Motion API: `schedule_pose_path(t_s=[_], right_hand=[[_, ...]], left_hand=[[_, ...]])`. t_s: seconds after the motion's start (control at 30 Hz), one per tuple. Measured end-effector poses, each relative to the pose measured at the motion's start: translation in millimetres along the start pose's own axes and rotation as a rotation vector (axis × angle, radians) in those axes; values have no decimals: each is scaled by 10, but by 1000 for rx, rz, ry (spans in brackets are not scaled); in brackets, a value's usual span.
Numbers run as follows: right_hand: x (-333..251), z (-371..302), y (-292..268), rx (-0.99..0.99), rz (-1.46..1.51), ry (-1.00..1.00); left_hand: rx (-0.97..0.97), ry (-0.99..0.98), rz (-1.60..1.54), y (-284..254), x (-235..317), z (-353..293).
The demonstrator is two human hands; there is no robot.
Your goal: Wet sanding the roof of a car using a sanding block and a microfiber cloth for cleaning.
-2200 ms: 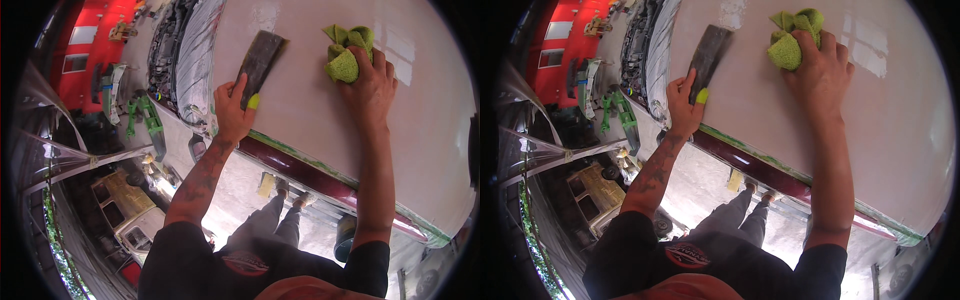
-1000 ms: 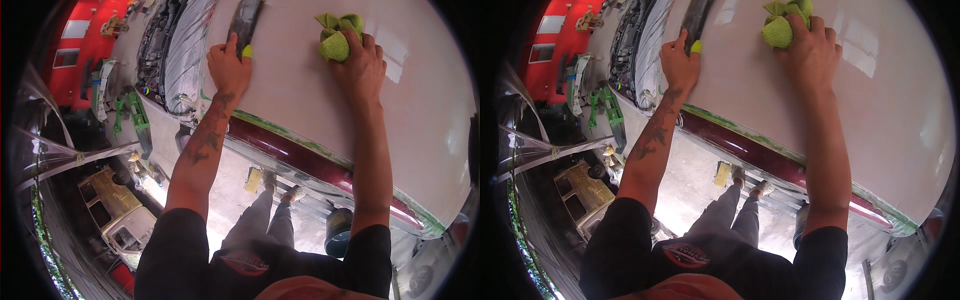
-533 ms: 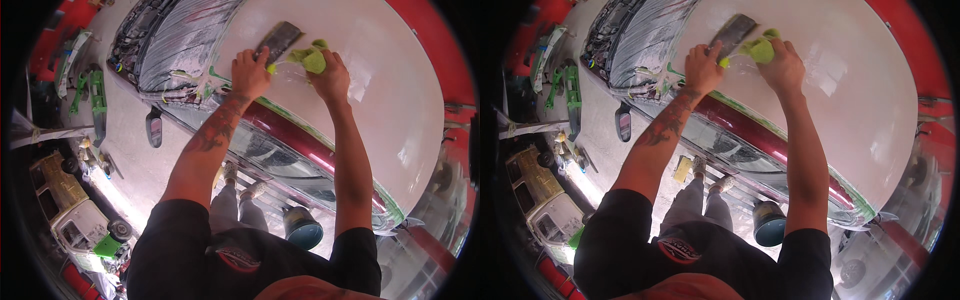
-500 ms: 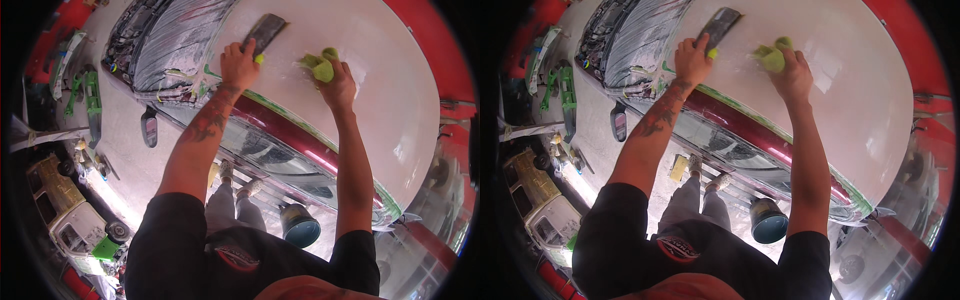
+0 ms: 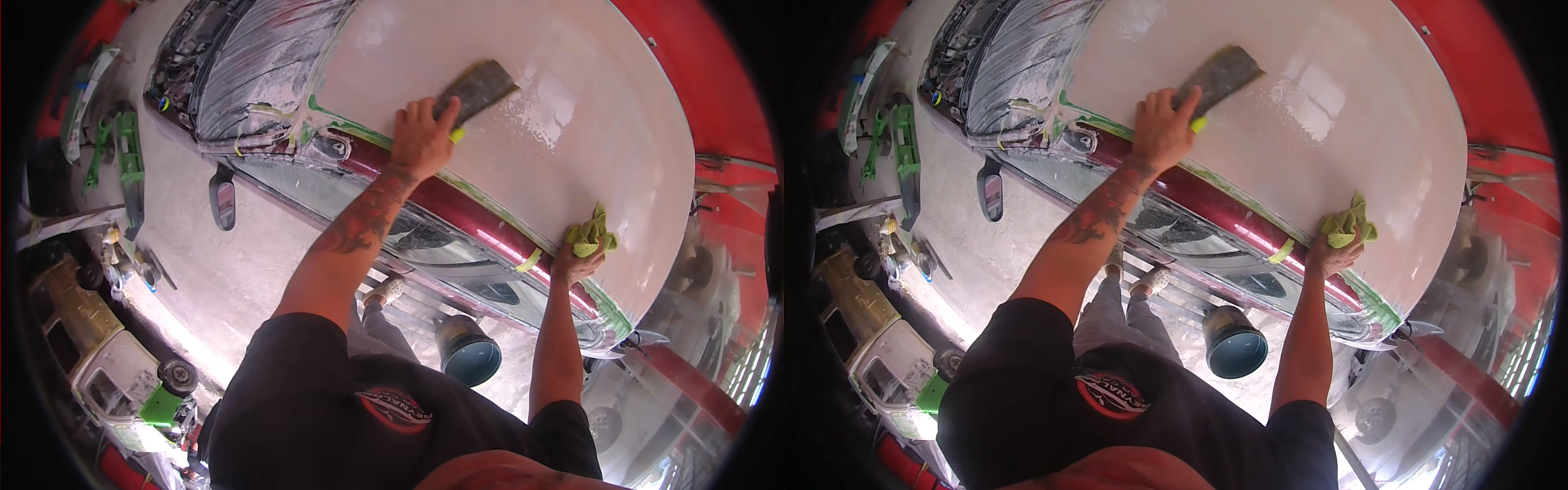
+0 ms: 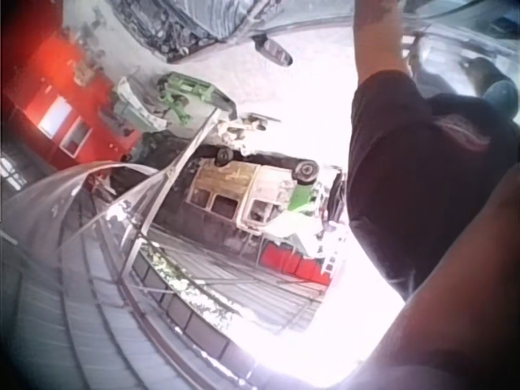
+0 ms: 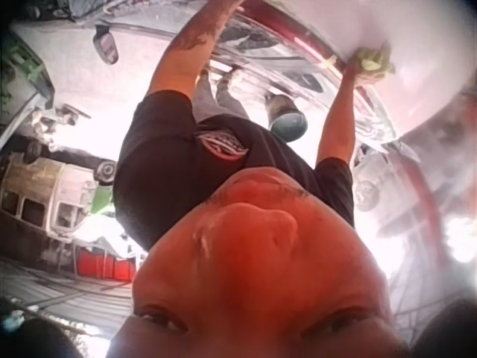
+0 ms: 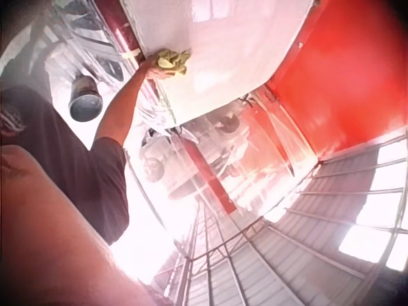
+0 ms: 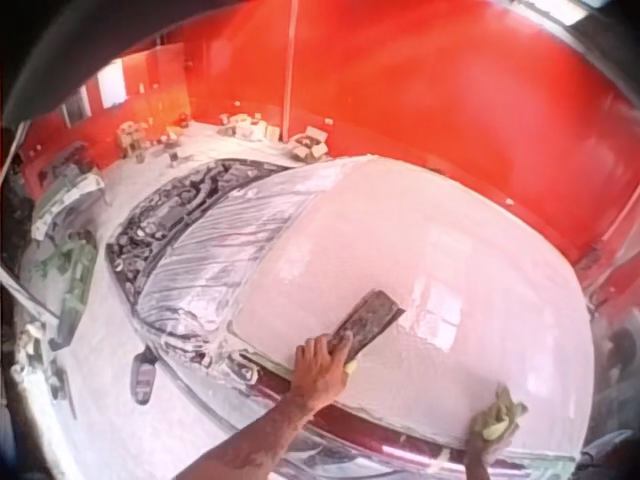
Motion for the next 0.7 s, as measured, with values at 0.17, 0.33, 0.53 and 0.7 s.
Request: schedule_pose_path(t_s=[0.17, 0.33, 0.53, 0.7], right_hand=[[-51, -34, 44, -43, -36, 41], [-65, -28, 40, 13, -28, -16], [-26, -3, 21, -2, -7, 23], [-100, -32, -22, -12, -54, 25]], left_hand=[[123, -323, 301, -240, -1342, 234], [1, -167, 134, -37, 151, -131], [25, -82, 149, -107, -733, 152], [70, -408, 334, -169, -1358, 121]])
Point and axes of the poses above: each hand's wrist, its own z-axis towards the middle knuckle, its own y-axis out of the palm, x = y × z, the point moved 10 cm from there along z, towards the middle knuckle, and after that the axes turned 11 degrees about x, right-handed, at the moved point
